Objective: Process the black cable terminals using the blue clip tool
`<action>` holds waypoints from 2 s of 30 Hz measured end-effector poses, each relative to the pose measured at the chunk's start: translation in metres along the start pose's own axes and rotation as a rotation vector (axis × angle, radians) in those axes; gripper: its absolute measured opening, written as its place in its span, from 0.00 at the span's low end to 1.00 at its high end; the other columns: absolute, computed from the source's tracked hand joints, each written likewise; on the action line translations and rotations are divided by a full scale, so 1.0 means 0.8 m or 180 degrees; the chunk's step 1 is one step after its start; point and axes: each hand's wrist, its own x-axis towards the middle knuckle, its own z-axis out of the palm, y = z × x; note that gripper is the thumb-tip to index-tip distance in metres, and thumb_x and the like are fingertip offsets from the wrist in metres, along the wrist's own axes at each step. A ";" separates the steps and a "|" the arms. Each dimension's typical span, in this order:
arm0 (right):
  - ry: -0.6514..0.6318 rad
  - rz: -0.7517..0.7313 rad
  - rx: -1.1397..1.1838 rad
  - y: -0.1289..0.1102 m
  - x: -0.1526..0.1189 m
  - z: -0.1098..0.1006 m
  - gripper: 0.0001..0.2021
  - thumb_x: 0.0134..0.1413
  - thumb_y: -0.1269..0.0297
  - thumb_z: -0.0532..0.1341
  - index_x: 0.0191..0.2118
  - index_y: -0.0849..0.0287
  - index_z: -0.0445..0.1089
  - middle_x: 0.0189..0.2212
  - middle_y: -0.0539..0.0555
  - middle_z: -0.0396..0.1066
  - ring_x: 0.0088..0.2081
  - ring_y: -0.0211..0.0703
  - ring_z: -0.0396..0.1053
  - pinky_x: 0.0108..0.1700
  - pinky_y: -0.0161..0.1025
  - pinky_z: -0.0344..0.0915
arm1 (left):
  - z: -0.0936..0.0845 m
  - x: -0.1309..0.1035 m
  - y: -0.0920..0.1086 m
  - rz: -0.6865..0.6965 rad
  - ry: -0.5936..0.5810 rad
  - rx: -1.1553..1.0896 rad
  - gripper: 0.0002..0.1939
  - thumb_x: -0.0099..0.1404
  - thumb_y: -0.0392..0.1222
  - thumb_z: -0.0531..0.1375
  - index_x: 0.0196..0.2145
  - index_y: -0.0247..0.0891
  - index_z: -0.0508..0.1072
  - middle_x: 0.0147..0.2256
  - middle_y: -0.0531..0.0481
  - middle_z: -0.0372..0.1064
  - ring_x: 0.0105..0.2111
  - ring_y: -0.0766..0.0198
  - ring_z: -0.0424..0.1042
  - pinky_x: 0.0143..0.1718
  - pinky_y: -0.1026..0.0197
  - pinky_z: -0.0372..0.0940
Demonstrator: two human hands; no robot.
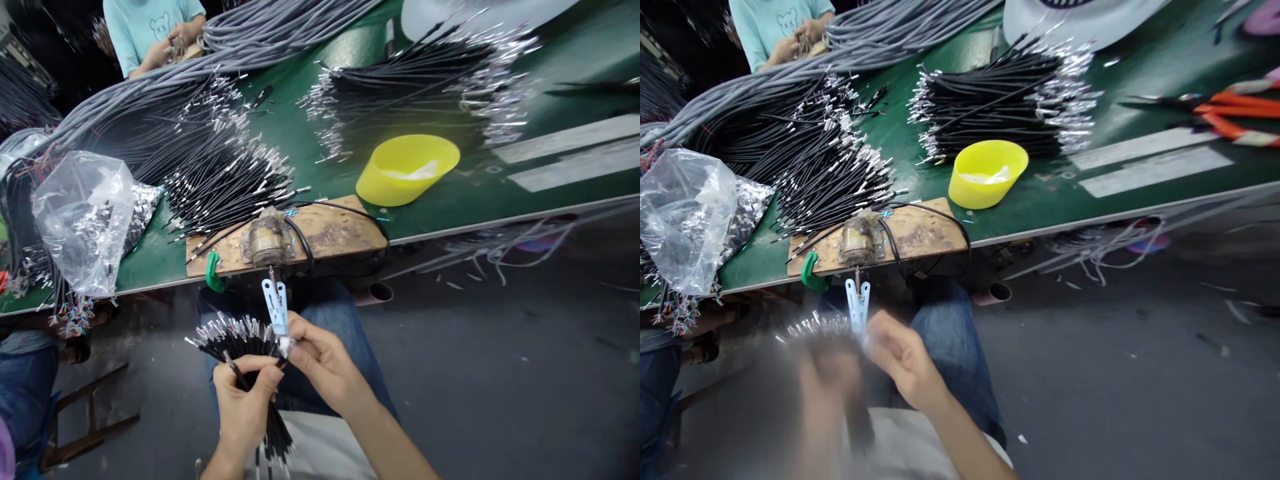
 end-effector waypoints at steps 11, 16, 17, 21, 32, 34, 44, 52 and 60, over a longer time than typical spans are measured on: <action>-0.0489 0.1004 0.0163 -0.021 0.037 -0.022 0.16 0.45 0.50 0.65 0.26 0.60 0.70 0.21 0.49 0.64 0.25 0.37 0.60 0.28 0.34 0.60 | -0.009 0.003 0.028 0.0427 0.0307 0.0180 0.02 0.50 0.37 0.66 0.22 0.37 0.79 0.22 0.49 0.77 0.22 0.59 0.74 0.28 0.61 0.68; 0.0718 0.0451 -0.0653 -0.029 0.069 -0.010 0.26 0.42 0.39 0.61 0.16 0.61 0.66 0.17 0.48 0.58 0.22 0.35 0.54 0.25 0.35 0.53 | -0.013 -0.005 0.030 0.0530 0.0628 0.0240 0.01 0.50 0.37 0.66 0.23 0.40 0.80 0.22 0.50 0.77 0.22 0.58 0.75 0.28 0.61 0.69; 0.0668 0.0463 -0.0705 -0.030 0.074 -0.007 0.27 0.40 0.38 0.61 0.16 0.61 0.67 0.16 0.48 0.58 0.21 0.36 0.54 0.24 0.35 0.53 | -0.012 -0.005 0.030 0.0550 0.0676 0.0246 0.01 0.50 0.37 0.66 0.23 0.40 0.80 0.22 0.50 0.77 0.22 0.58 0.75 0.28 0.61 0.69; 0.0539 0.0530 -0.0440 -0.027 0.075 0.001 0.28 0.41 0.36 0.60 0.16 0.60 0.65 0.14 0.48 0.58 0.19 0.36 0.55 0.22 0.35 0.53 | -0.011 -0.001 0.033 0.0556 0.0751 0.0254 0.01 0.50 0.38 0.66 0.23 0.40 0.80 0.22 0.50 0.77 0.23 0.58 0.75 0.29 0.60 0.69; -0.0434 -0.1326 -0.1465 -0.023 0.003 -0.024 0.09 0.53 0.72 0.59 0.38 0.55 0.74 0.31 0.57 0.74 0.32 0.46 0.68 0.33 0.46 0.65 | -0.034 0.010 0.012 -0.0587 -0.0585 -0.0138 0.17 0.53 0.51 0.64 0.20 0.31 0.76 0.12 0.53 0.60 0.14 0.71 0.56 0.16 0.67 0.53; -0.0585 -0.1191 -0.1261 -0.017 0.004 -0.023 0.10 0.55 0.72 0.59 0.39 0.55 0.74 0.29 0.56 0.75 0.32 0.46 0.67 0.34 0.46 0.66 | -0.033 0.007 0.007 -0.0749 -0.0702 -0.0273 0.20 0.53 0.53 0.64 0.20 0.30 0.75 0.12 0.53 0.59 0.14 0.72 0.56 0.16 0.67 0.52; -0.0222 -0.0424 -0.1013 -0.005 -0.007 -0.016 0.08 0.54 0.60 0.61 0.32 0.58 0.75 0.23 0.54 0.70 0.25 0.42 0.66 0.26 0.38 0.64 | -0.028 0.007 -0.006 -0.0770 -0.0427 -0.0554 0.23 0.51 0.58 0.63 0.18 0.31 0.74 0.12 0.52 0.61 0.13 0.71 0.57 0.16 0.66 0.54; -0.0059 -0.0706 -0.1262 -0.009 -0.004 -0.002 0.11 0.57 0.62 0.58 0.26 0.57 0.71 0.21 0.52 0.68 0.27 0.42 0.62 0.29 0.39 0.61 | -0.028 0.002 -0.001 -0.0736 -0.0539 -0.0540 0.18 0.53 0.52 0.64 0.21 0.31 0.75 0.11 0.54 0.59 0.13 0.72 0.55 0.16 0.66 0.52; -0.0290 -0.0665 -0.1219 -0.013 0.006 -0.011 0.16 0.48 0.48 0.63 0.32 0.57 0.72 0.26 0.53 0.69 0.29 0.44 0.61 0.30 0.39 0.60 | -0.029 0.010 0.001 -0.0594 -0.0443 -0.0438 0.15 0.52 0.49 0.66 0.21 0.32 0.76 0.11 0.54 0.59 0.12 0.72 0.56 0.15 0.67 0.52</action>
